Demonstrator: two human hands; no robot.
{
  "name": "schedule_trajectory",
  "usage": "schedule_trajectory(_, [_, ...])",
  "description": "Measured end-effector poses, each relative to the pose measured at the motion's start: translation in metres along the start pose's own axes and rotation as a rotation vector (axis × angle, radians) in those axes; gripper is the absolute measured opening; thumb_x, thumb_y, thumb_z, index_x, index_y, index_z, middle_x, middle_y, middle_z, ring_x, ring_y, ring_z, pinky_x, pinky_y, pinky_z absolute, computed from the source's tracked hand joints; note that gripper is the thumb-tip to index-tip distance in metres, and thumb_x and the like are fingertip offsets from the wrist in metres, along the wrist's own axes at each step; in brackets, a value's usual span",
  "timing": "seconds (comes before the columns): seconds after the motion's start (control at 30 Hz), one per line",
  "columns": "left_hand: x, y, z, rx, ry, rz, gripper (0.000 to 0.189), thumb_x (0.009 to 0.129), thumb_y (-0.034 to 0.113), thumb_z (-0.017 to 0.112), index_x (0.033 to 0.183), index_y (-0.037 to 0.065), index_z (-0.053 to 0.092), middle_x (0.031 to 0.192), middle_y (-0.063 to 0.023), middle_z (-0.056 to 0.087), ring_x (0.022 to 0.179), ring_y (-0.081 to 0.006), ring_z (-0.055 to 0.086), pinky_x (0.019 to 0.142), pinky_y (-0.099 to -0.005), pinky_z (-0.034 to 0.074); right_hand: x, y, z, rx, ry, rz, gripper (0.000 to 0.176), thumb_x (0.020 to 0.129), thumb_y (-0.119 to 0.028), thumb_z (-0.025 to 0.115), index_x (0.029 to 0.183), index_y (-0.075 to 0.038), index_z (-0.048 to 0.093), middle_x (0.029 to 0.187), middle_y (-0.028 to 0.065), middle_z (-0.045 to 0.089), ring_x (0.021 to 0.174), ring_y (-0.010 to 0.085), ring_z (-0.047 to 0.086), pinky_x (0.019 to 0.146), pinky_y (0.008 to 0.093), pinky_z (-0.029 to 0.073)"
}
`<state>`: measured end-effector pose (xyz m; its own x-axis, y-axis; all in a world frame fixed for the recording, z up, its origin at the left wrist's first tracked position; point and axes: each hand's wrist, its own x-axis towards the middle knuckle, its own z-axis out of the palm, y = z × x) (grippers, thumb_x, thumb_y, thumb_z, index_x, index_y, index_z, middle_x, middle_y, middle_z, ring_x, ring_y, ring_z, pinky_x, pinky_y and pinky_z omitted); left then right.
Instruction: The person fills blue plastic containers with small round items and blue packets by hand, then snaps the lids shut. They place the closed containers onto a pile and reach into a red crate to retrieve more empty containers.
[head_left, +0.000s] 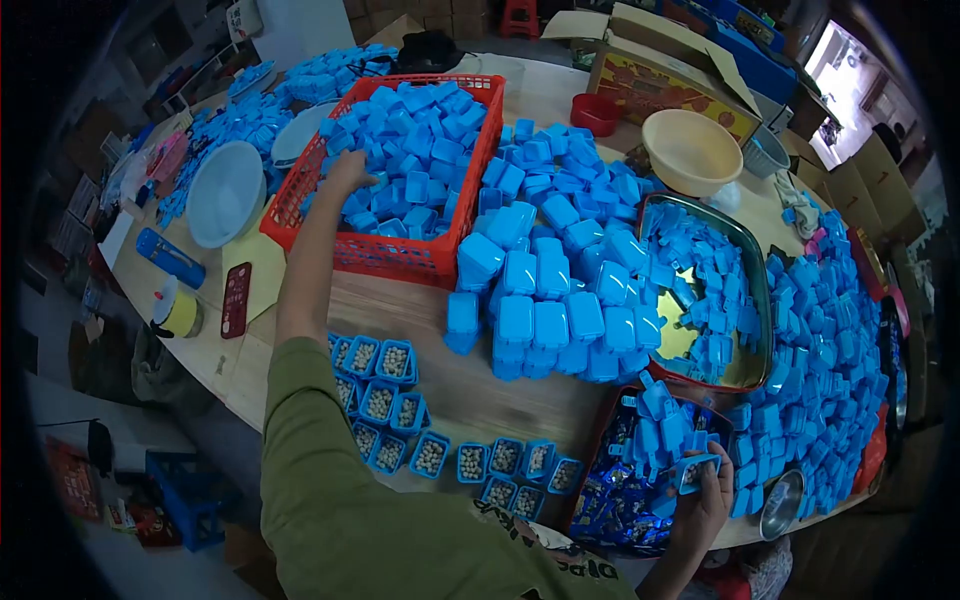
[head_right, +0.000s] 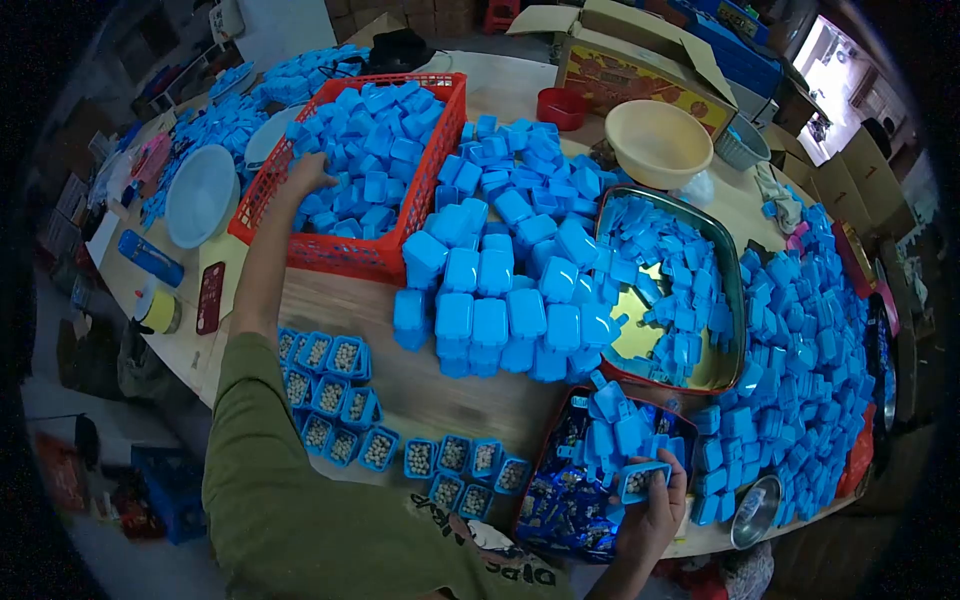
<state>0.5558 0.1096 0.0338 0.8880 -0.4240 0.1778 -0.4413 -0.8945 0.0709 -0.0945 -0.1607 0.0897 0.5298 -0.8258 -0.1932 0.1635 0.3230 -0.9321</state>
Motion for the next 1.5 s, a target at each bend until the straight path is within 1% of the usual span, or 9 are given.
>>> schedule_trajectory(0.13, [0.026, 0.006, 0.01, -0.105, -0.364, -0.097, 0.061, 0.065, 0.021, 0.081, 0.117, 0.002, 0.053, 0.116, -0.0228, 0.056, 0.104, -0.0364, 0.057, 0.079, -0.0422, 0.051, 0.004, 0.001, 0.008, -0.042, 0.069, 0.025, 0.03, 0.094, -0.016, 0.049, 0.121, -0.003, 0.046, 0.099, 0.0152, 0.063, 0.074, 0.0237, 0.065, 0.05, 0.0304, 0.053])
schedule_trajectory(0.27, [0.022, 0.008, 0.032, -0.143, -0.328, -0.163, 0.063, 0.066, 0.015, 0.079, 0.12, 0.002, 0.051, 0.115, -0.0207, 0.058, 0.095, -0.0331, 0.062, 0.075, -0.0412, 0.053, 0.007, 0.006, 0.009, -0.053, 0.053, 0.047, 0.029, 0.094, -0.016, 0.05, 0.12, -0.003, 0.046, 0.099, 0.0149, 0.063, 0.074, 0.0237, 0.065, 0.05, 0.0301, 0.053])
schedule_trajectory(0.57, [0.003, -0.002, 0.0, -0.373, -0.347, -0.18, 0.059, 0.06, 0.008, 0.077, 0.116, 0.001, 0.059, 0.108, -0.0158, 0.062, 0.089, -0.028, 0.064, 0.066, -0.0366, 0.056, 0.007, 0.005, 0.018, -0.051, 0.05, 0.074, 0.029, 0.094, -0.014, 0.05, 0.12, -0.001, 0.048, 0.097, 0.0167, 0.064, 0.074, 0.0228, 0.066, 0.052, 0.03, 0.054])
schedule_trajectory(0.67, [-0.011, -0.002, -0.017, -0.686, -0.218, -0.154, 0.054, 0.062, 0.002, 0.073, 0.115, 0.002, 0.061, 0.107, -0.0131, 0.062, 0.088, -0.0248, 0.064, 0.067, -0.0343, 0.056, 0.006, 0.008, 0.014, -0.04, 0.031, 0.061, 0.029, 0.094, -0.014, 0.05, 0.12, -0.001, 0.048, 0.097, 0.0175, 0.064, 0.074, 0.0231, 0.066, 0.052, 0.0296, 0.054])
schedule_trajectory(0.83, [-0.046, 0.022, -0.052, -1.406, -0.395, 0.008, 0.056, 0.075, 0.003, 0.069, 0.128, 0.003, 0.052, 0.111, -0.0125, 0.061, 0.092, -0.0232, 0.064, 0.075, -0.0333, 0.055, 0.004, 0.014, 0.01, 0.004, -0.013, 0.081, 0.03, 0.093, -0.013, 0.05, 0.12, 0.0, 0.047, 0.098, 0.0184, 0.063, 0.074, 0.0237, 0.066, 0.053, 0.029, 0.055])
schedule_trajectory(1.03, [-0.071, 0.067, -0.084, -1.622, -0.419, 0.031, 0.05, 0.084, 0.017, 0.067, 0.129, 0.002, 0.05, 0.12, -0.0153, 0.056, 0.099, -0.0247, 0.063, 0.083, -0.0384, 0.055, 0.001, 0.011, 0.011, 0.014, -0.041, 0.064, 0.03, 0.094, -0.013, 0.05, 0.12, 0.001, 0.047, 0.098, 0.0189, 0.062, 0.076, 0.023, 0.065, 0.054, 0.0288, 0.055])
schedule_trajectory(1.27, [-0.054, 0.081, -0.079, -1.427, -0.27, -0.069, 0.046, 0.088, 0.029, 0.062, 0.126, 0.004, 0.053, 0.107, -0.0117, 0.063, 0.092, -0.0217, 0.065, 0.069, -0.0306, 0.055, -0.004, 0.015, -0.001, 0.004, -0.026, 0.041, 0.029, 0.094, -0.012, 0.049, 0.12, 0.001, 0.047, 0.099, 0.0185, 0.062, 0.077, 0.0218, 0.065, 0.054, 0.0292, 0.055])
schedule_trajectory(1.33, [-0.053, 0.089, -0.082, -1.186, -0.1, -0.022, 0.045, 0.09, 0.034, 0.059, 0.124, 0.005, 0.055, 0.099, -0.009, 0.066, 0.086, -0.0175, 0.065, 0.062, -0.0267, 0.053, -0.006, 0.012, 0.0, 0.016, -0.045, 0.041, 0.029, 0.094, -0.012, 0.048, 0.12, 0.001, 0.047, 0.099, 0.0185, 0.062, 0.077, 0.0217, 0.065, 0.054, 0.0296, 0.055])
schedule_trajectory(1.5, [-0.053, 0.159, -0.088, -1.103, -0.115, 0.195, 0.042, 0.09, 0.04, 0.056, 0.117, 0.007, 0.06, 0.097, -0.0068, 0.066, 0.079, -0.0141, 0.065, 0.059, -0.0246, 0.05, -0.005, 0.013, 0.003, 0.008, -0.048, 0.05, 0.029, 0.094, -0.012, 0.049, 0.12, 0.001, 0.047, 0.099, 0.0185, 0.062, 0.076, 0.0221, 0.065, 0.054, 0.0301, 0.056])
